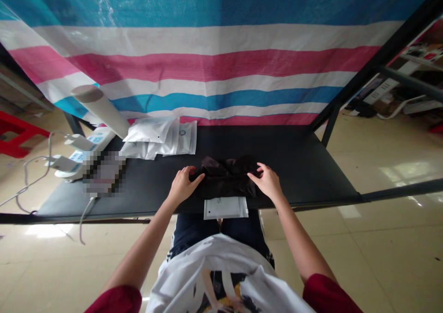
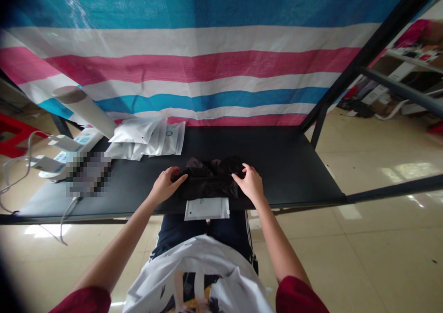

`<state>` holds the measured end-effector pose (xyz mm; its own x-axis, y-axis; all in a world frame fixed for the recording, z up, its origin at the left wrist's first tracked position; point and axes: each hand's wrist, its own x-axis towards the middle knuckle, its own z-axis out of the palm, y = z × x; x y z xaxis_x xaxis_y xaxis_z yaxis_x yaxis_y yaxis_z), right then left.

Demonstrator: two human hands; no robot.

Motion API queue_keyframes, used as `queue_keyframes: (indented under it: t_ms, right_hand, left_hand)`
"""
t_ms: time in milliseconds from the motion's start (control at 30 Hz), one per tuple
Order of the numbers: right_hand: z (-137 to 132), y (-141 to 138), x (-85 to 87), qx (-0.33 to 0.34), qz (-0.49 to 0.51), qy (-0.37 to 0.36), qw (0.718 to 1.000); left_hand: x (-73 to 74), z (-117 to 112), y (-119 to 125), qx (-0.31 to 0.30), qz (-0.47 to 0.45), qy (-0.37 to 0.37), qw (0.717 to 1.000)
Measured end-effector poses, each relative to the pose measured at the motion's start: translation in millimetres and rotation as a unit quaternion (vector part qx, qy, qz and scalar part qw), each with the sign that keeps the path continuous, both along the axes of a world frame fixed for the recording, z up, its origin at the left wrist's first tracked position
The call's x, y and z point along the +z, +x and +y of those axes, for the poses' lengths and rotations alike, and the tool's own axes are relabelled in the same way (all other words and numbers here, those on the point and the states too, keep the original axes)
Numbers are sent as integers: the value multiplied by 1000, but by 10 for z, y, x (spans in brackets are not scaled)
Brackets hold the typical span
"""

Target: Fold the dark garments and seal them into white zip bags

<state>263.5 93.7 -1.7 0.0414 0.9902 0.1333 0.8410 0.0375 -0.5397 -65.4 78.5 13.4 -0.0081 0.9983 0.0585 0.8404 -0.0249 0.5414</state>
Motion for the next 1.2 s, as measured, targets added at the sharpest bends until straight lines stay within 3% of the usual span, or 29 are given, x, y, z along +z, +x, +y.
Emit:
queue_keyframes:
  t_ms: [200,300,433,600,700,867,1000,1200]
  right_hand:
    - [332,-39,-18,11,37,-75,996]
    - [390,10,-66,32,176,-102,979]
    - [334,116,-106,96,347,-144,922]
    - [238,166,-99,106,301,-159,934]
    - [208,146,-119,119,292,-108,943]
    - [166,137,-183,105,286,-33,952]
    - [201,131,-165,70,237,-59,967]
    - [322,34,-84,107,229,-109,961]
  left_hand:
    - [-86,273,14,-68,17,-18,997]
    - [-51,287,5,-108,-95,-51,988]
    - [13,229,-41,-119,-240,-68,961]
    - [32,155,-70,-175,-235,-77,953]
    - [11,132,-65,-164,-221,-48,960]
    - [-48,97,-52,-153,-279,-33,947]
    - [-94,85,-46,-116,-251,-53,959]
    - [-128,106,-39,-125,-233,-55,963]
